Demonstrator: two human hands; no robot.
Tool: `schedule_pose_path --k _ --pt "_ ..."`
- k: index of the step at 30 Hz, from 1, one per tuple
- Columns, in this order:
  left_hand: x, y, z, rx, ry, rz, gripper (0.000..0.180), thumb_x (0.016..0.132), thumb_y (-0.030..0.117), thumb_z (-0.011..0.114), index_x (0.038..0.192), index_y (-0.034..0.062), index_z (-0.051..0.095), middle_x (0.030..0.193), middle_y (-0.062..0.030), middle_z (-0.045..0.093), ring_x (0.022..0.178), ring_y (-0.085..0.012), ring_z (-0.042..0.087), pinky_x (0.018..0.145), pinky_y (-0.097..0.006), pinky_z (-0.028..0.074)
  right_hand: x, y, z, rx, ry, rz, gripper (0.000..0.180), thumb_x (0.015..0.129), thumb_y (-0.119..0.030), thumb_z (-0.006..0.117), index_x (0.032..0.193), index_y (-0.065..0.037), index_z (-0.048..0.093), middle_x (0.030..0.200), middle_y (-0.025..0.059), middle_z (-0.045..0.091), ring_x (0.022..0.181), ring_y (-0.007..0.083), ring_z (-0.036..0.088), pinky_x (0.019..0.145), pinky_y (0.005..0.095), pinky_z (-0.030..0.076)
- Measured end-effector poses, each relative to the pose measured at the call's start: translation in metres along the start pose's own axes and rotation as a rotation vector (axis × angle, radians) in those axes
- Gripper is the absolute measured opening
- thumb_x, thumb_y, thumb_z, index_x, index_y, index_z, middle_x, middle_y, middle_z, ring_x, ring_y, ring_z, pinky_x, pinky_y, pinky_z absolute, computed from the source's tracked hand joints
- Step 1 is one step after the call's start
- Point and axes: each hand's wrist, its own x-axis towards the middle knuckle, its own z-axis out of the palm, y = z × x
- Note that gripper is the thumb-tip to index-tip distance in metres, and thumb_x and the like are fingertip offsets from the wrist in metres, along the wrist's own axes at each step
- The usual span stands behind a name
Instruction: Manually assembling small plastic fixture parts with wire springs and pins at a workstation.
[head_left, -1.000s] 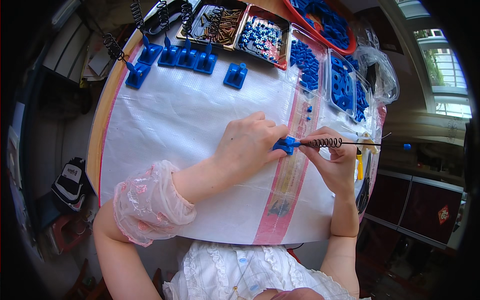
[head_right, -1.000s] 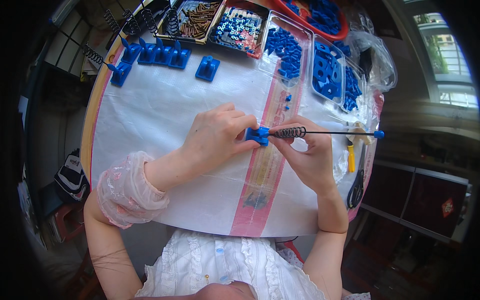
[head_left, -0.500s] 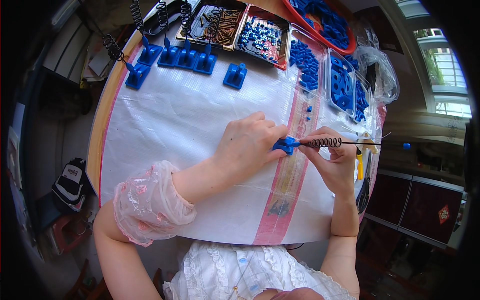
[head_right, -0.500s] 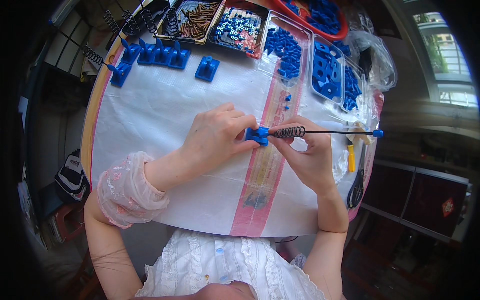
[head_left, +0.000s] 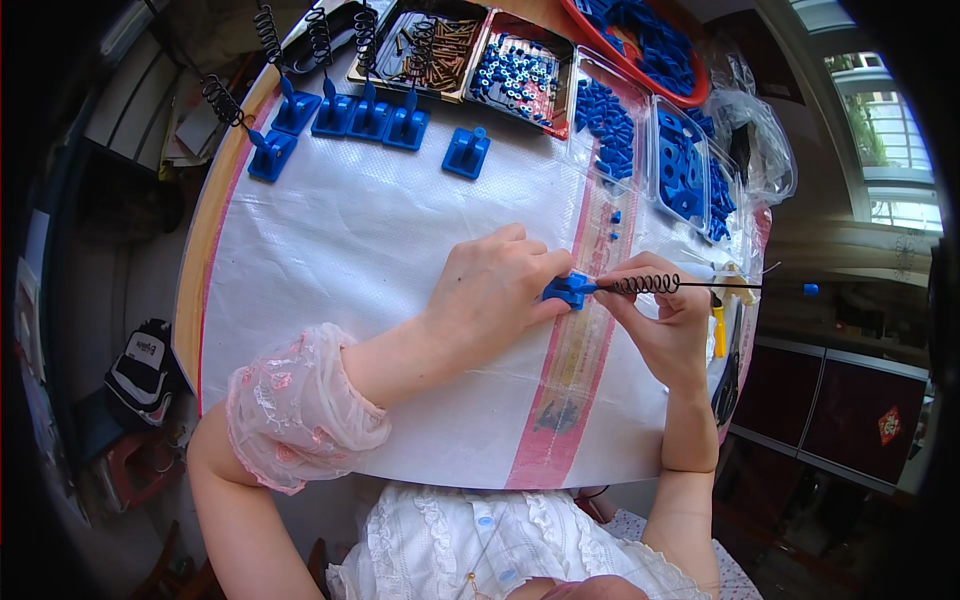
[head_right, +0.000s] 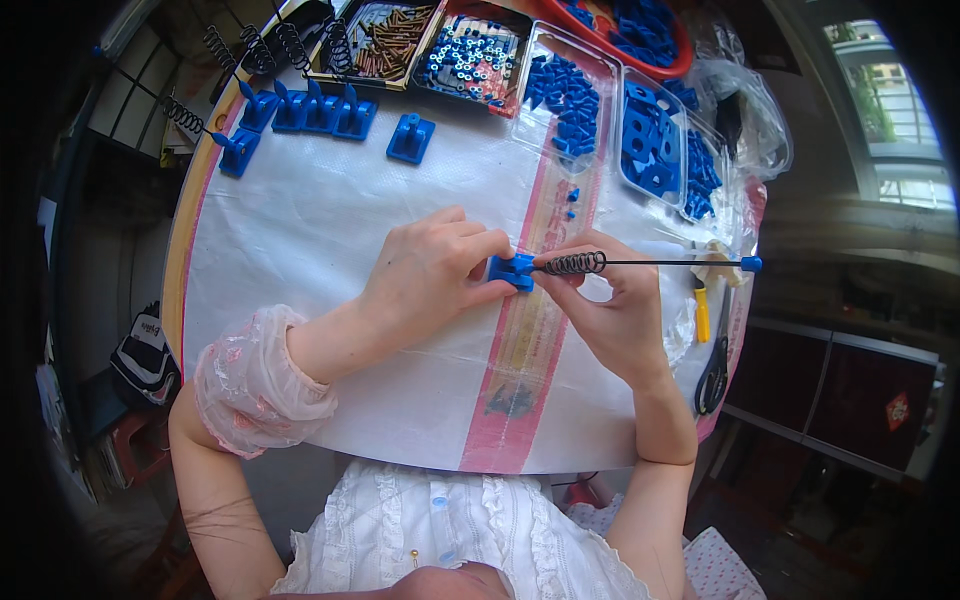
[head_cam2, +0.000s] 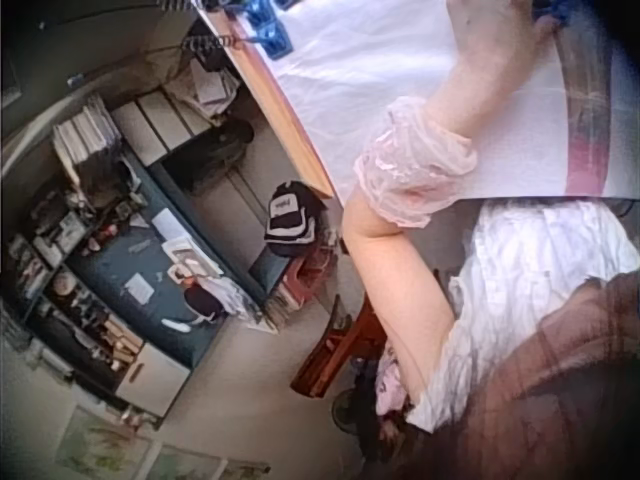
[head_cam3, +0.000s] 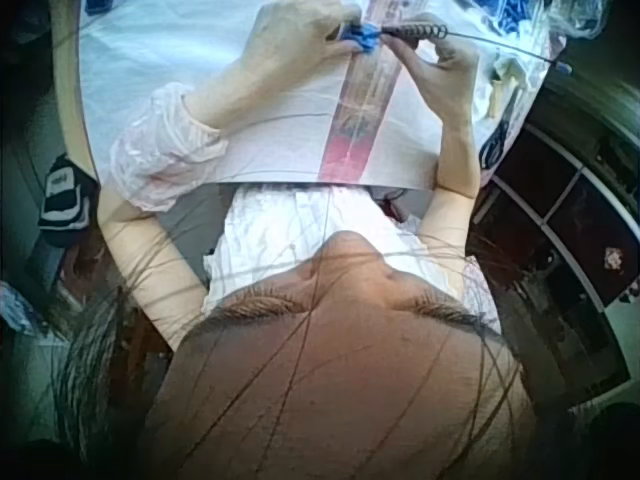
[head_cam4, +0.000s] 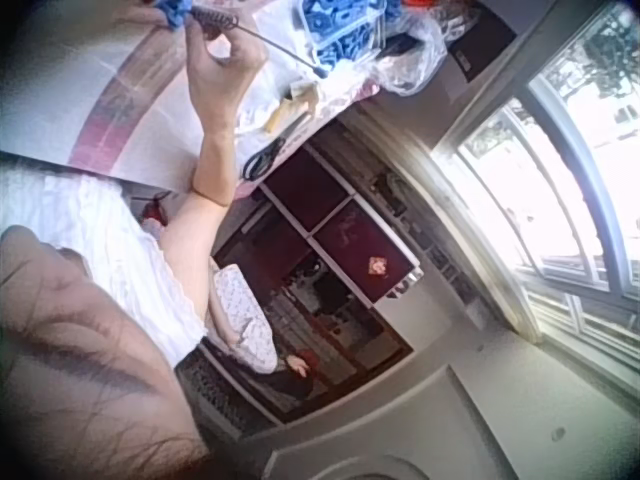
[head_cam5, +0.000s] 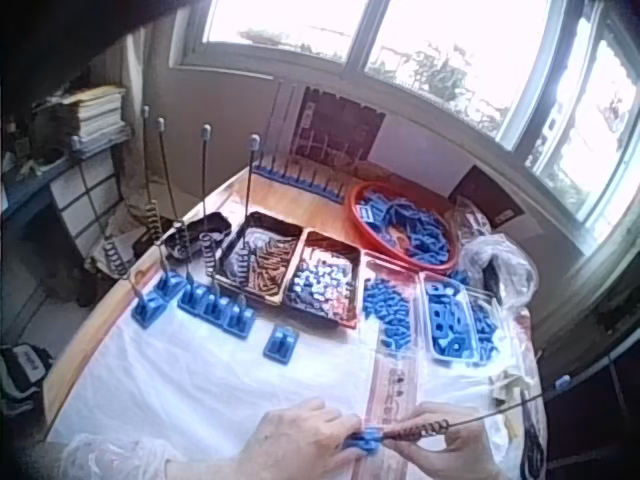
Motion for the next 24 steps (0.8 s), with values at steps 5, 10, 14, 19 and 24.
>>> schedule_pose_path --k 5,10,14,19,24 --pt "0.0010 0.0008 0.0006 0.001 -0.008 0.000 0.024 0.080 0.030 0.084 0.087 0.0134 0.068 0.072 -0.0006 0.066 0.076 -0.0203 0.062 0.064 -0.037 0.052 -0.0009 0.0002 -0.0012 -0.002 0.000 0.005 0.017 0.081 0.007 0.078 0.096 -0.001 0.079 0.087 0.0056 0.072 0.074 0.0114 0.061 0.065 0.0251 0.047" --pt "0.0001 0.0006 -0.0006 0.016 -0.004 0.003 0.024 0.079 0.030 0.084 0.088 0.0135 0.069 0.072 -0.0007 0.066 0.076 -0.0203 0.062 0.065 -0.037 0.052 0.0001 0.0000 -0.0001 -0.003 -0.001 -0.006 0.017 0.080 0.006 0.078 0.096 0.000 0.079 0.085 0.0055 0.071 0.072 0.0115 0.059 0.065 0.0256 0.047" --pt "0.0004 0.0006 0.0004 0.019 -0.021 0.006 0.024 0.079 0.030 0.084 0.090 0.0139 0.070 0.073 -0.0007 0.067 0.076 -0.0203 0.063 0.065 -0.038 0.052 -0.0013 0.0033 -0.0005 -0.017 0.009 -0.020 0.017 0.080 0.005 0.079 0.095 0.000 0.079 0.083 0.0057 0.070 0.069 0.0121 0.059 0.063 0.0262 0.046" --pt "0.0000 0.0018 -0.0011 0.039 -0.012 0.008 0.024 0.079 0.031 0.084 0.092 0.0147 0.071 0.073 -0.0004 0.067 0.077 -0.0202 0.063 0.066 -0.038 0.052 -0.0007 0.0042 -0.0005 -0.033 0.014 -0.038 0.015 0.079 0.004 0.080 0.093 0.000 0.079 0.079 0.0057 0.069 0.066 0.0120 0.057 0.062 0.0267 0.045" --pt "0.0013 0.0059 -0.0044 0.021 -0.077 -0.026 0.025 0.082 0.034 0.082 0.090 0.0131 0.070 0.076 -0.0029 0.068 0.080 -0.0228 0.064 0.068 -0.039 0.053 -0.0023 0.0034 -0.0010 -0.031 0.025 -0.026 0.014 0.079 0.003 0.080 0.092 -0.001 0.079 0.078 0.0053 0.069 0.066 0.0115 0.057 0.062 0.0266 0.046"
